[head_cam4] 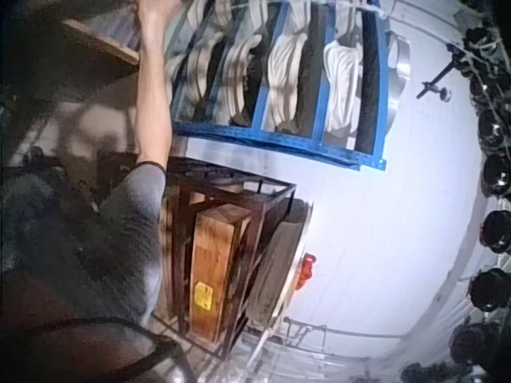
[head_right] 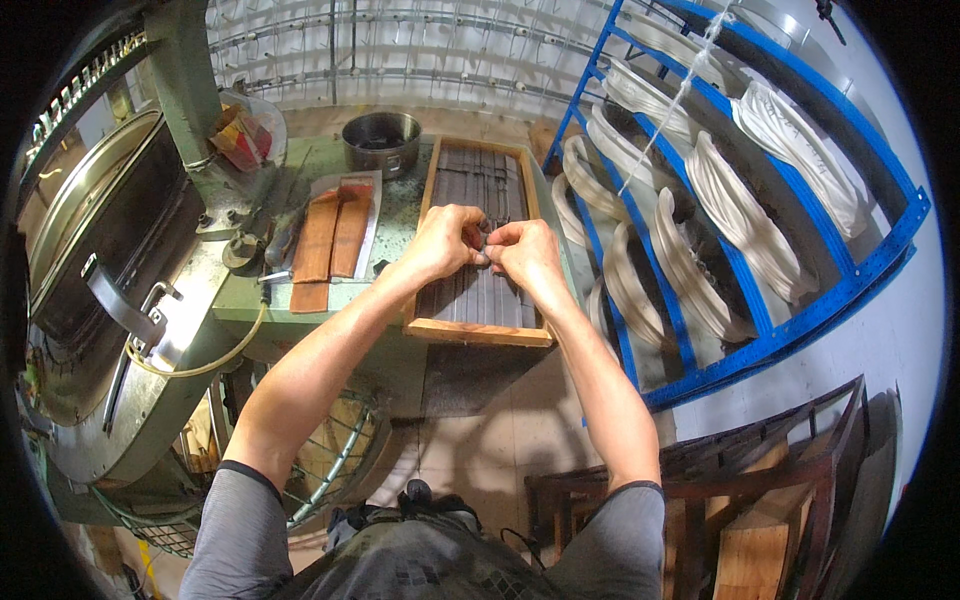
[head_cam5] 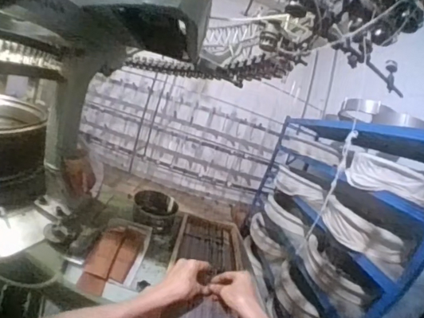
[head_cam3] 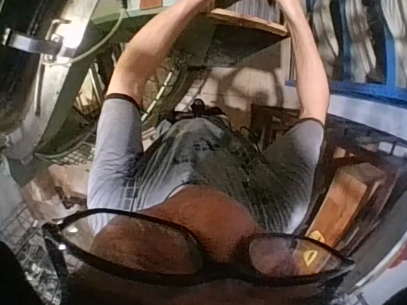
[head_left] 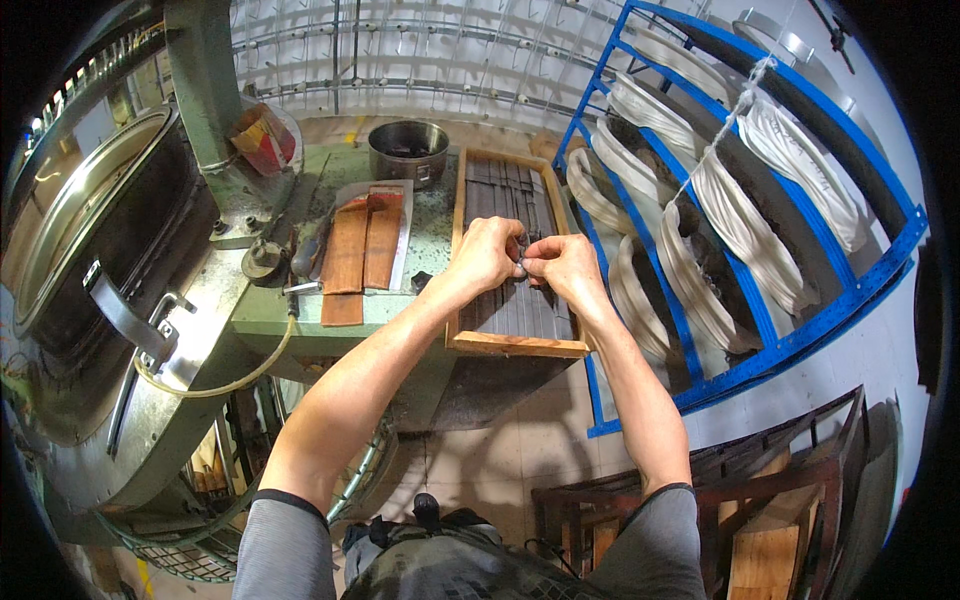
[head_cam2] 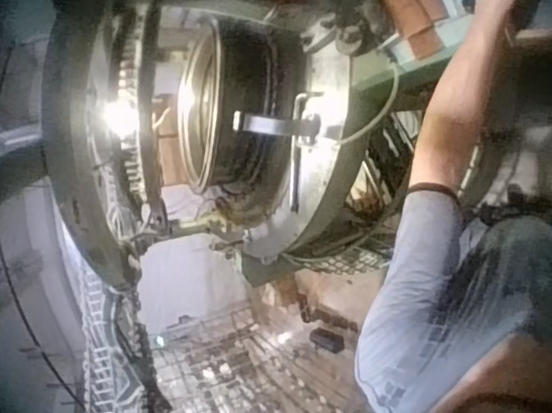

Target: The person repeatedly picks small black components from a wooden tray and inserts them into slots around the rim of a large circular machine. The person handles the components by hand and places them one at a time into the machine's circular opening.

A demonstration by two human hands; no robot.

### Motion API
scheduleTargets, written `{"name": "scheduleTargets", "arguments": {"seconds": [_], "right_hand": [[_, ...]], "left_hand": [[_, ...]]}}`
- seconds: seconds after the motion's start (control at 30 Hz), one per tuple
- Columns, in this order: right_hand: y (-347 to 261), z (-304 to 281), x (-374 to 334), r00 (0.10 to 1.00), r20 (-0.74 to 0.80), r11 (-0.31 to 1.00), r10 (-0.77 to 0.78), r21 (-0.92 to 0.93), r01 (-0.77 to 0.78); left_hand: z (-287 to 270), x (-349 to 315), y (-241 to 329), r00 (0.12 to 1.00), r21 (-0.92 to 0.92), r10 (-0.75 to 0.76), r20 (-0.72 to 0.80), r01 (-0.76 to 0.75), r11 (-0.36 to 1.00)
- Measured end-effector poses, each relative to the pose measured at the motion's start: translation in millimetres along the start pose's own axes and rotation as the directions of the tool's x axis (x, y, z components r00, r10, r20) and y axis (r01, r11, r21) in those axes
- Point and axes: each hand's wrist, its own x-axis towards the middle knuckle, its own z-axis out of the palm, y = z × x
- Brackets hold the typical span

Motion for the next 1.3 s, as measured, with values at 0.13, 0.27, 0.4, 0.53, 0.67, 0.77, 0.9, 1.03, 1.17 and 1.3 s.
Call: {"name": "scheduleTargets", "arguments": {"seconds": [0.13,0.27,0.4,0.53,0.67,0.77,0.9,1.03,1.17,1.3], "right_hand": [[5,-1,0,0.997,-0.041,0.997,-0.069,-0.028,0.068],[2,-6,-4,0.994,-0.067,0.996,-0.092,-0.017,0.091],[-9,-22,-3,0.992,-0.059,0.993,-0.112,-0.055,0.109],[-19,-26,4,0.98,0.017,0.977,-0.199,-0.081,0.199],[-21,-21,10,0.983,0.075,0.982,-0.168,-0.069,0.173],[-13,-18,10,0.968,0.1,0.973,-0.231,0.048,0.227],[6,-25,8,0.927,0.178,0.894,-0.33,-0.257,0.367],[22,-23,10,0.789,0.304,0.667,-0.534,-0.423,0.613],[26,-19,14,0.719,0.324,0.55,-0.615,-0.477,0.686],[27,-15,10,0.661,0.308,0.442,-0.685,-0.545,0.712]], "left_hand": [[-2,3,0,0.999,-0.021,-0.017,0.027,0.017,1.0],[-3,3,1,0.999,-0.061,-0.015,0.052,0.018,0.998],[-10,7,7,1.0,-0.118,0.0,0.025,0.003,0.993],[-27,14,19,0.983,-0.281,-0.095,0.158,0.137,0.95],[-36,8,27,0.987,-0.298,-0.071,0.143,0.111,0.948],[-36,3,24,0.98,-0.335,-0.159,0.124,0.192,0.923],[-39,-5,8,0.942,-0.454,-0.322,0.092,0.327,0.829],[-36,-7,-1,0.928,-0.428,-0.361,0.09,0.363,0.828],[-33,-1,-3,0.926,-0.386,-0.357,0.125,0.377,0.842],[-28,6,-8,0.909,-0.457,-0.395,0.132,0.41,0.789]]}}
